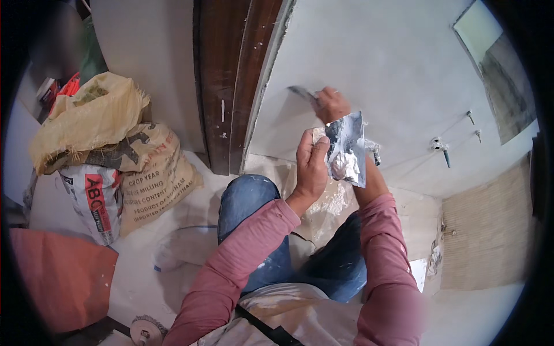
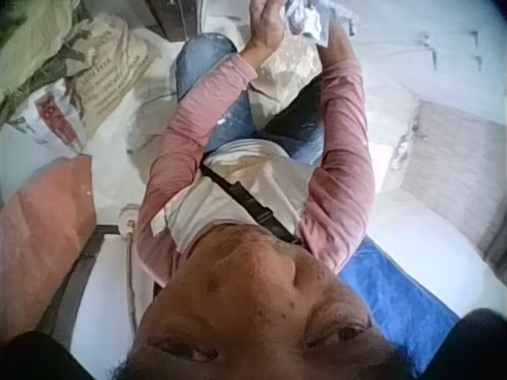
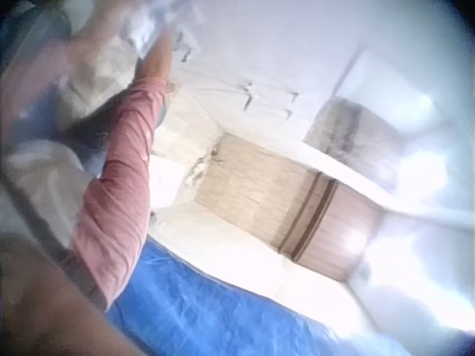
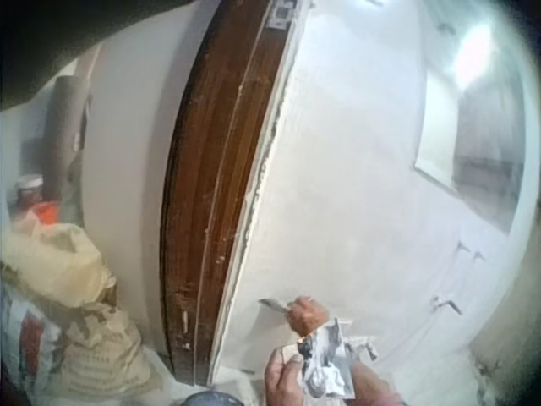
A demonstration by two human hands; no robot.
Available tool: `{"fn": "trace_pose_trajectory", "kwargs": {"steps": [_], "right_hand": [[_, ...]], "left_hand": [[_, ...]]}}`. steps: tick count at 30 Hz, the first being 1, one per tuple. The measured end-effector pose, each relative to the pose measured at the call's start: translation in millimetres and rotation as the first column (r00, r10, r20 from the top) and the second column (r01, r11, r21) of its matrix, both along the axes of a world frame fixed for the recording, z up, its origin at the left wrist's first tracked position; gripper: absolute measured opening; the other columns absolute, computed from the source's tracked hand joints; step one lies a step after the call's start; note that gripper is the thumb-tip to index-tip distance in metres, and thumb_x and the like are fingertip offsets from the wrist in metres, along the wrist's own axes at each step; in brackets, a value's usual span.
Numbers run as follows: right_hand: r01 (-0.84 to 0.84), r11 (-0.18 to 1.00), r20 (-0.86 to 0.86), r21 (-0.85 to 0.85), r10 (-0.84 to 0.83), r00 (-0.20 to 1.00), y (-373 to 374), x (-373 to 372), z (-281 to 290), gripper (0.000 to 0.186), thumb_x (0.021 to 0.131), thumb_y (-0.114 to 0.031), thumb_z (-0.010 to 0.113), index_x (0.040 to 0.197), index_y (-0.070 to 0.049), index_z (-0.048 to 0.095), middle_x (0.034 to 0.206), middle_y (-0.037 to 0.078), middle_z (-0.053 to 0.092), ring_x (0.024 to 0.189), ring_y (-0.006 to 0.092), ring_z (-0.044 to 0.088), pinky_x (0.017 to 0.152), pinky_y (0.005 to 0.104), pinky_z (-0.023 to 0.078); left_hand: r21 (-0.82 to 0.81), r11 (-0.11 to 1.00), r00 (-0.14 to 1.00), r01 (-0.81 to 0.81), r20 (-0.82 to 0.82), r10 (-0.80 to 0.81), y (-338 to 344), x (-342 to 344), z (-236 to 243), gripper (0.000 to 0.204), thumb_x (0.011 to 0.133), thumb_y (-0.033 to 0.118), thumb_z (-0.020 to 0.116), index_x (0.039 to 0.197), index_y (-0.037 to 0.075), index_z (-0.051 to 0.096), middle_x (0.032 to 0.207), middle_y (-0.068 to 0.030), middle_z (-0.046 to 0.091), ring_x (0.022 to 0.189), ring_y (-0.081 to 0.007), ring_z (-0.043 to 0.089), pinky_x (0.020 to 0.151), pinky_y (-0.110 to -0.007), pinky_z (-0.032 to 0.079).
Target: The person applies plaster to a wall by transferring the compound between two putty knives and smoothing it onto the wall surface.
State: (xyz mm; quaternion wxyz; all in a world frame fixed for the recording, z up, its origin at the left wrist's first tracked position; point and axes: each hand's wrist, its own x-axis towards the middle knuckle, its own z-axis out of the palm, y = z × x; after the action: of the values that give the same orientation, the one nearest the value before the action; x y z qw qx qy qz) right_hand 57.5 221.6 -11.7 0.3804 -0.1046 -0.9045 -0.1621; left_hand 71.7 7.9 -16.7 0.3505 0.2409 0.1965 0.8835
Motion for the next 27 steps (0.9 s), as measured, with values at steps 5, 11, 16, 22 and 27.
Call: {"fn": "trace_pose_trajectory", "kwargs": {"steps": [5,11,16,22,27], "right_hand": [[0.160,0.987,-0.377,0.000,-0.148,0.914,-11,23,59,0.016,0.079,-0.019,0.083,0.081,-0.009,0.071,0.079,0.006,0.064,0.068,0.0291,0.063,0.060,0.0400,0.051],[-0.290,0.849,-0.147,-0.443,0.250,0.957,-41,31,-3,0.028,0.078,-0.005,0.073,0.105,-0.006,0.072,0.095,0.015,0.065,0.089,0.0306,0.064,0.075,0.0419,0.050],[-0.117,0.950,0.361,-0.291,0.222,0.906,-9,2,-75,0.012,0.082,-0.008,0.070,0.093,-0.008,0.068,0.088,0.010,0.061,0.085,0.0302,0.063,0.076,0.0395,0.051],[-0.010,0.995,0.319,-0.100,0.042,0.947,-6,-37,-90,0.008,0.084,-0.015,0.070,0.087,-0.010,0.065,0.089,0.007,0.062,0.084,0.0294,0.064,0.075,0.0406,0.055],[0.035,0.991,0.015,-0.126,-0.034,0.999,-12,-32,-43,0.014,0.082,-0.023,0.076,0.088,-0.012,0.069,0.088,0.008,0.065,0.081,0.0312,0.067,0.065,0.0441,0.055]], "left_hand": [[-0.052,0.997,0.998,-0.055,-0.027,0.054,-8,-1,19,0.014,0.104,0.014,0.050,0.107,0.002,0.056,0.097,-0.0015,0.061,0.088,-0.0073,0.052,0.081,-0.025,0.045],[-0.047,0.996,0.996,-0.076,-0.056,0.073,-1,-7,3,0.016,0.104,0.016,0.051,0.110,0.001,0.056,0.098,-0.0028,0.060,0.091,-0.0096,0.051,0.085,-0.028,0.045],[-0.039,0.982,0.973,-0.184,-0.151,0.176,7,3,11,0.017,0.103,0.016,0.052,0.109,0.001,0.056,0.100,-0.0037,0.058,0.093,-0.0120,0.051,0.087,-0.028,0.044],[-0.053,0.995,0.993,-0.090,-0.078,0.086,4,3,9,0.016,0.104,0.015,0.050,0.107,0.001,0.056,0.097,-0.0030,0.058,0.091,-0.0108,0.050,0.084,-0.028,0.044],[-0.051,0.995,0.996,-0.090,0.003,0.090,-5,-8,11,0.013,0.104,0.014,0.049,0.104,0.002,0.055,0.095,-0.0001,0.058,0.087,-0.0067,0.049,0.079,-0.025,0.044]]}}
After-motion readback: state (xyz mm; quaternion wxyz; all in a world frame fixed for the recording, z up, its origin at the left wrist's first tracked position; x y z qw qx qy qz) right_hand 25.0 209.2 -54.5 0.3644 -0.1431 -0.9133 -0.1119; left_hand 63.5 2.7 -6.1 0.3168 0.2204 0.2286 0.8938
